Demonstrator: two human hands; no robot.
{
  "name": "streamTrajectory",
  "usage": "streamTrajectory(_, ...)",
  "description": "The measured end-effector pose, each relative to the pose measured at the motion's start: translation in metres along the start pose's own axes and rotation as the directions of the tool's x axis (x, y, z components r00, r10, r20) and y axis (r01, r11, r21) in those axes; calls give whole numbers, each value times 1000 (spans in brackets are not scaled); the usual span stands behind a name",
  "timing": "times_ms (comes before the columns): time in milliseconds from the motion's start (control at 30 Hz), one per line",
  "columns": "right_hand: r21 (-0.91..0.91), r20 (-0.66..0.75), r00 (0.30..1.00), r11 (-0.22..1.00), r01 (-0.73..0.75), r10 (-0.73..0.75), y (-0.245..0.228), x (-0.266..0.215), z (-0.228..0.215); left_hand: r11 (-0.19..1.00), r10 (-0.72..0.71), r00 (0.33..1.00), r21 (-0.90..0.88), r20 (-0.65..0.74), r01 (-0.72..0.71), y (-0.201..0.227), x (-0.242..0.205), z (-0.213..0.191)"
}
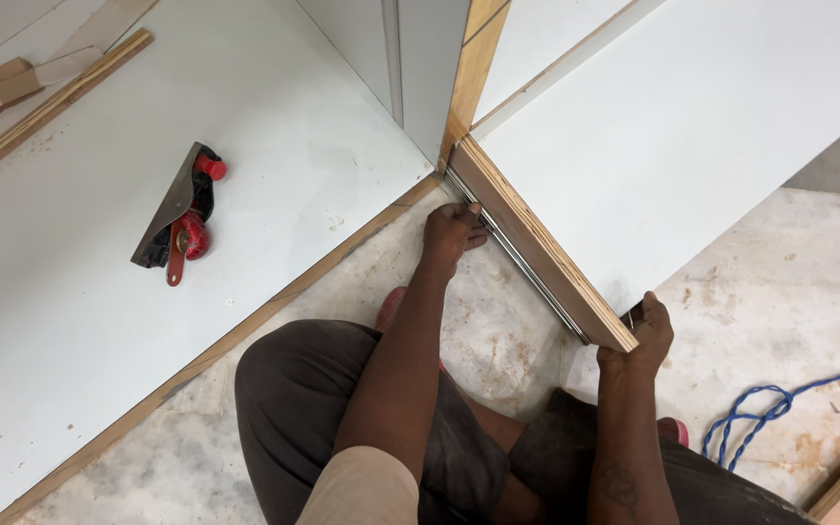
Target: The person fits a wooden drawer into a cabinet frame and uses a hand plane to smooth the edge of the cabinet base. The person adjusts the drawer position and then planes the wood trim along the bottom edge.
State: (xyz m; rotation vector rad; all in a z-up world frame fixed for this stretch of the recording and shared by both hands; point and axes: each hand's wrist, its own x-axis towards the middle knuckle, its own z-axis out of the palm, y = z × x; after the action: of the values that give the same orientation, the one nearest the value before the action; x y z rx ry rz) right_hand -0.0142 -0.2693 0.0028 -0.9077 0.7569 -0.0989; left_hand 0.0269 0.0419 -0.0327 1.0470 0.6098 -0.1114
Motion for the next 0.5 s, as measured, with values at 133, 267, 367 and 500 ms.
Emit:
streamTrajectory(133,-31,-50,999,999,-16,15,-10,-21,24,999,-27,999,26,-21,27,2,-1,1)
streamTrajectory(267,-84,-73,997,996,4,-10,-11,-29,39,1000,-6,1000,24,-16,6,5,1,1)
streamTrajectory(367,-111,-89,996,994,5,-15,-8,-29,42,1000,-2,1000,27,-16,3,4,3,-3)
streamTrajectory(500,-159,9,999,986,50,-49,-6,-24,44,1000,8,1000,12,-22,-8,3,9,-5)
